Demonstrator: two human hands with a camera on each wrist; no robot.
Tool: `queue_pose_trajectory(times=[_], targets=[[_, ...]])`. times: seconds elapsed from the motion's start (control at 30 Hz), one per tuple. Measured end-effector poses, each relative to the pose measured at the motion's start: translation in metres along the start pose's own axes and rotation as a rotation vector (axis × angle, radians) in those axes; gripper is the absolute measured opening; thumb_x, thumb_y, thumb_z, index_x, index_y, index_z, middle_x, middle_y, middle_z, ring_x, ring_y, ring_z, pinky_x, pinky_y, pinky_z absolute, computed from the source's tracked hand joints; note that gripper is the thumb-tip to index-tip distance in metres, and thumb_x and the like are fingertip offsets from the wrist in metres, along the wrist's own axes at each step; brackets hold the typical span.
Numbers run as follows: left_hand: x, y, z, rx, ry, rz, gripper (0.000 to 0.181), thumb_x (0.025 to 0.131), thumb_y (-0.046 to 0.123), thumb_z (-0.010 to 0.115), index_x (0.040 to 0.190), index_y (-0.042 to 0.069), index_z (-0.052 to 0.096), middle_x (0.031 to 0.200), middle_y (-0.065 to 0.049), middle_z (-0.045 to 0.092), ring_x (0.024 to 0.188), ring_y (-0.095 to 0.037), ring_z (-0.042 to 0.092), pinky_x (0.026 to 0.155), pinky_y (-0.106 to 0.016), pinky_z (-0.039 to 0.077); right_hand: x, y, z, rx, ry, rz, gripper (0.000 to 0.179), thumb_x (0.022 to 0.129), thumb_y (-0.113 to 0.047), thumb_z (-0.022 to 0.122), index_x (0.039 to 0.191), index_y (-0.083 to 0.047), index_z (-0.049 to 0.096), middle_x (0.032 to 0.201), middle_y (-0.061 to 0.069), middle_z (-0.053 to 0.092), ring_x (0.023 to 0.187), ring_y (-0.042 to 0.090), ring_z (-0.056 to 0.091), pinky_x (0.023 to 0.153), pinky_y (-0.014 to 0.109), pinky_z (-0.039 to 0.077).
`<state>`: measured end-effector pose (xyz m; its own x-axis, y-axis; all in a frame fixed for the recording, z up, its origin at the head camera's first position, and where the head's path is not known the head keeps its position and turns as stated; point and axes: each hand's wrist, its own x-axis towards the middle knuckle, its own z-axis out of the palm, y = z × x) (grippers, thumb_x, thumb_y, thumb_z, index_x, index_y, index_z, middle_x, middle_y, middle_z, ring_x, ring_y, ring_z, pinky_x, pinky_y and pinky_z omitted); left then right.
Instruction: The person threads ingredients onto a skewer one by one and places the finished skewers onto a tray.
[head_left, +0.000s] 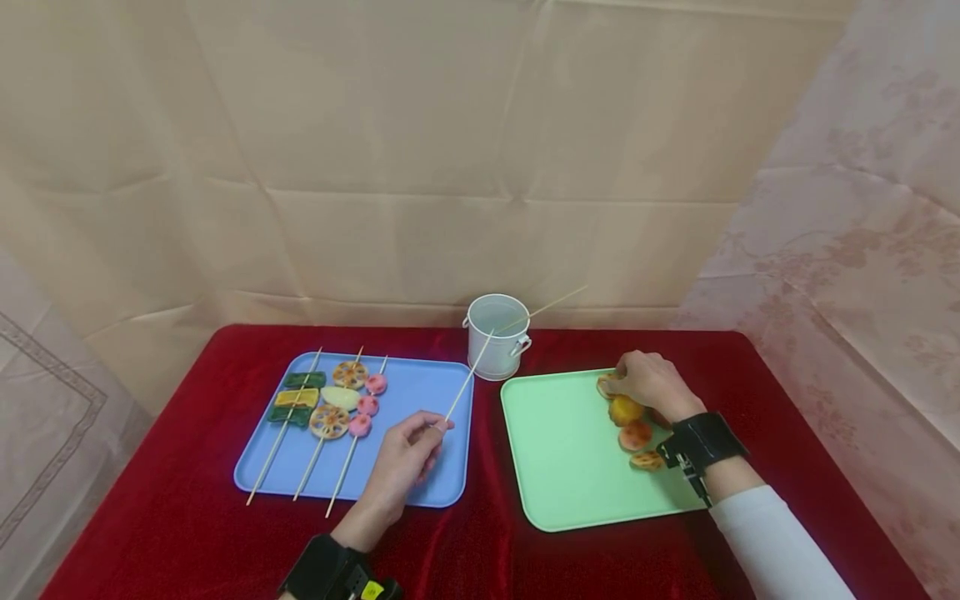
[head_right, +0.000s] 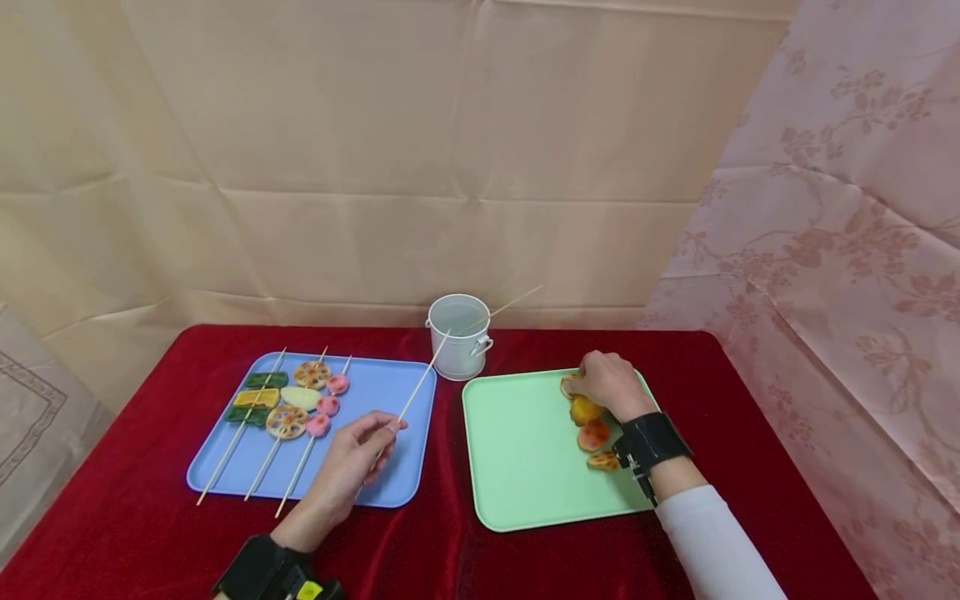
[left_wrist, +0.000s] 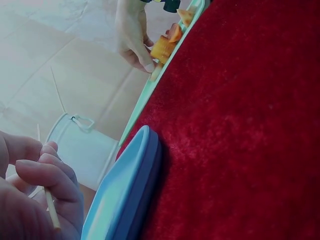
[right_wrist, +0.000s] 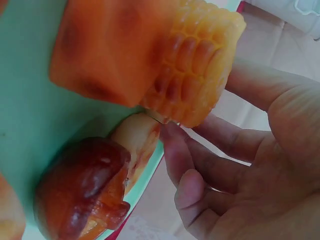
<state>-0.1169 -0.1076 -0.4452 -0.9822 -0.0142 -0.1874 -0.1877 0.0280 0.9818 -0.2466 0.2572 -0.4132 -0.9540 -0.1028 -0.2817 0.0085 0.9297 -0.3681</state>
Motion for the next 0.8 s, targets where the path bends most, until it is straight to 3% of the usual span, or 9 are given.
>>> queue_pose_trajectory(times=[0.43, 0.8], targets=[[0.0006, -0.0015, -0.0005, -0.01, -0.005, -0.022, 0.021, 0.103, 0.011, 0.059, 0.112, -0.003, 0.07, 0.071, -0.007, 0.056, 0.054, -0.011, 0.045, 0.044, -0.021, 0.032, 0.0081, 0.0013, -0.0004, -0.011, 0.022, -0.048, 0.041, 0.089, -0.034, 0.082, 0.105, 0.002, 0.069, 0.085, 0.009, 0.062, 0.078, 0.026, 0.055, 0.065, 0.034, 0.045], [0.0013, -0.0013, -0.0001, -0.002, -0.001, -0.016, 0.021, 0.103, 0.012, 0.06, 0.112, -0.003, 0.071, 0.07, -0.007, 0.055, 0.054, -0.011, 0.043, 0.043, -0.022, 0.031, 0.0034, 0.0014, -0.0021, 0.096, 0.055, -0.1, 0.024, 0.095, -0.025, 0.076, 0.096, -0.003, 0.067, 0.083, 0.008, 0.063, 0.073, 0.024, 0.055, 0.061, 0.033, 0.045]])
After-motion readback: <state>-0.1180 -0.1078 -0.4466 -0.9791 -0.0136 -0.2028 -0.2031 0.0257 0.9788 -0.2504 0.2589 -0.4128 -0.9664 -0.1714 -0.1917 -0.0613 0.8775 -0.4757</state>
